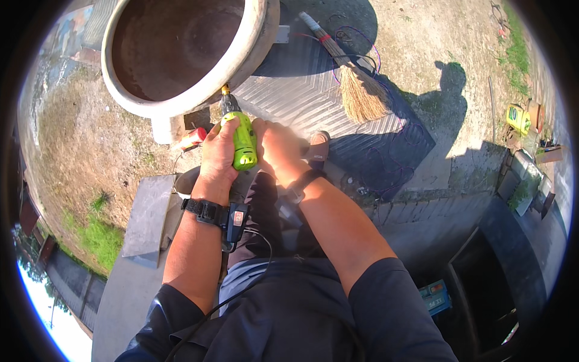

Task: Drilling a hole into a large ceramic pot using a power drill.

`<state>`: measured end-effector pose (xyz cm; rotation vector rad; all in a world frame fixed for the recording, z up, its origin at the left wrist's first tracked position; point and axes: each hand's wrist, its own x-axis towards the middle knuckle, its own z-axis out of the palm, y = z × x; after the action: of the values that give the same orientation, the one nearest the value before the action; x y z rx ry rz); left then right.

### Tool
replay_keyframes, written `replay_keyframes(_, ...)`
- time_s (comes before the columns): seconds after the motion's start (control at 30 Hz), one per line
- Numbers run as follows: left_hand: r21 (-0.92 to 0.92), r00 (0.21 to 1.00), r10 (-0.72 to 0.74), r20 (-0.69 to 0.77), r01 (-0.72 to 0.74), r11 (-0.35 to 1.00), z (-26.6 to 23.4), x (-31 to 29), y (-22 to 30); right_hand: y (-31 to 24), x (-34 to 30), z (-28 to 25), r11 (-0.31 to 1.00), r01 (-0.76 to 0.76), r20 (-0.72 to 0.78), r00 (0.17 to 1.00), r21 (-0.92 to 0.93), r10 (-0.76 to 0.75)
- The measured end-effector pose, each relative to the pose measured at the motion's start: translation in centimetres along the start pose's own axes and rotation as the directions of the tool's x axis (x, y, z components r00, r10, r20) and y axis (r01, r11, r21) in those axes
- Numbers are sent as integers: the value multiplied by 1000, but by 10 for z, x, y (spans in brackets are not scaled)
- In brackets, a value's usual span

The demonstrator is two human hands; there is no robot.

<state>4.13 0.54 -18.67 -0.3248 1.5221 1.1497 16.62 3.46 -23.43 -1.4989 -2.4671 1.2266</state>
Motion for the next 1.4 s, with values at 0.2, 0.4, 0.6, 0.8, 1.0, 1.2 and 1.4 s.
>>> replay_keyframes(0.2,10,1000,16,-1,-16,1000,0,0,1,-1,1,-1,1000,-3,5,1000,-8,3)
replay_keyframes(0.4,-1,1000,10,3,-10,1000,1,-1,2,-5,3,-9,998,-42,171,984,-44,49)
replay_keyframes(0.6,-18,1000,-6,7,6,1000,1,-2,2,-3,2,-8,997,-51,192,980,-57,61)
replay_keyframes(0.8,-18,999,10,34,-9,1000,-4,1,-1,-4,2,-5,999,-39,62,997,-38,42)
replay_keyframes(1.0,-8,1000,19,22,-19,1000,-2,0,0,-7,3,-13,997,-54,189,980,-50,63)
replay_keyframes(1.2,3,1000,13,24,-13,1000,-1,-1,1,-8,4,-14,996,-65,212,974,-55,75)
replay_keyframes(1.4,3,999,18,27,-18,1000,-1,-1,1,0,1,0,999,-25,29,999,-39,26)
